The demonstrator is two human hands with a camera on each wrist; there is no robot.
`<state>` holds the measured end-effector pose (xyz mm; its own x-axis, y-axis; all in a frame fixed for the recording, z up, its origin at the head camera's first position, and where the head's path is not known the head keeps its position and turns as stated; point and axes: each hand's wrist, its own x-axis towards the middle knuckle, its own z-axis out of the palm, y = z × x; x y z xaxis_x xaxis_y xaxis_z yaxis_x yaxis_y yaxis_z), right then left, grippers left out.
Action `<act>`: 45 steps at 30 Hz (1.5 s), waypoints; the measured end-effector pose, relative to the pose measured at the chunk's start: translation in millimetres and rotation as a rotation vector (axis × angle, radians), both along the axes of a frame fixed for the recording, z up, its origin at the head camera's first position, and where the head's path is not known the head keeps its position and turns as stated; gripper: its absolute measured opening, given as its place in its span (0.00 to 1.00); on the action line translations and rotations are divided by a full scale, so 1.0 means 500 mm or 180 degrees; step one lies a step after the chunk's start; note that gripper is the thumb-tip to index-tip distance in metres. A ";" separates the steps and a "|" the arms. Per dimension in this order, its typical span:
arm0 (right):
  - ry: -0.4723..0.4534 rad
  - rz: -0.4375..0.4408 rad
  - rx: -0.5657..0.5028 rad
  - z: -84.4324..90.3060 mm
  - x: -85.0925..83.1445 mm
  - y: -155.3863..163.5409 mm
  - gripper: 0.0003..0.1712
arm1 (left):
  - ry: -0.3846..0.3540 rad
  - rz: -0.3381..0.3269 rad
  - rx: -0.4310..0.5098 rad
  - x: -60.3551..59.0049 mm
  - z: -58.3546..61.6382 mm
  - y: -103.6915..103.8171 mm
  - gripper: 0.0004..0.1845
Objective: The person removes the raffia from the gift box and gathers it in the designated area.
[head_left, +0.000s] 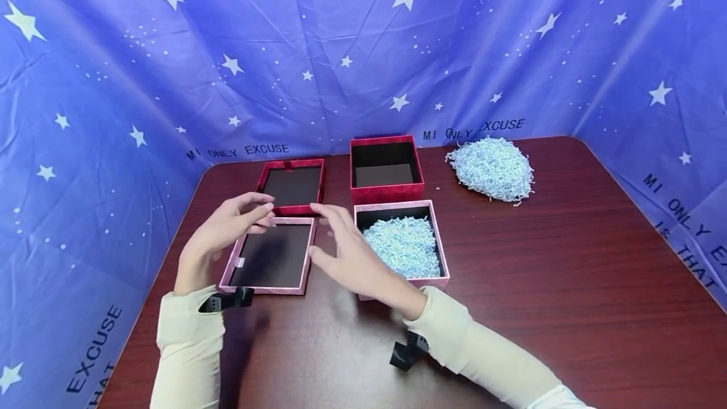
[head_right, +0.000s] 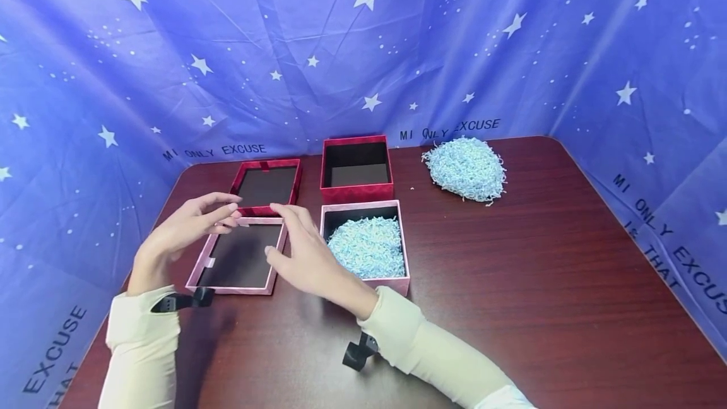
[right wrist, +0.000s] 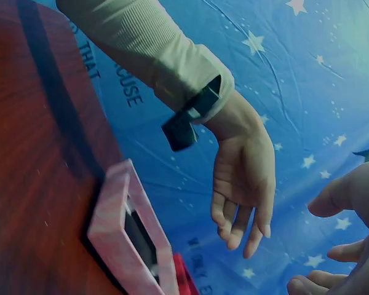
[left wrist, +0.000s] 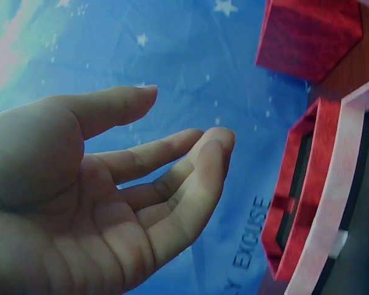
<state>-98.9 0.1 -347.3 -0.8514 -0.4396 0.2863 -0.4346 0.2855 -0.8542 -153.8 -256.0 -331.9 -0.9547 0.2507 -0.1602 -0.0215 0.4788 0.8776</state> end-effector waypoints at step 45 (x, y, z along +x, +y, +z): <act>-0.0051 -0.0200 0.1721 -0.028 -0.056 0.215 0.47 | -0.0645 -0.0806 0.0263 -0.031 -0.046 0.264 0.36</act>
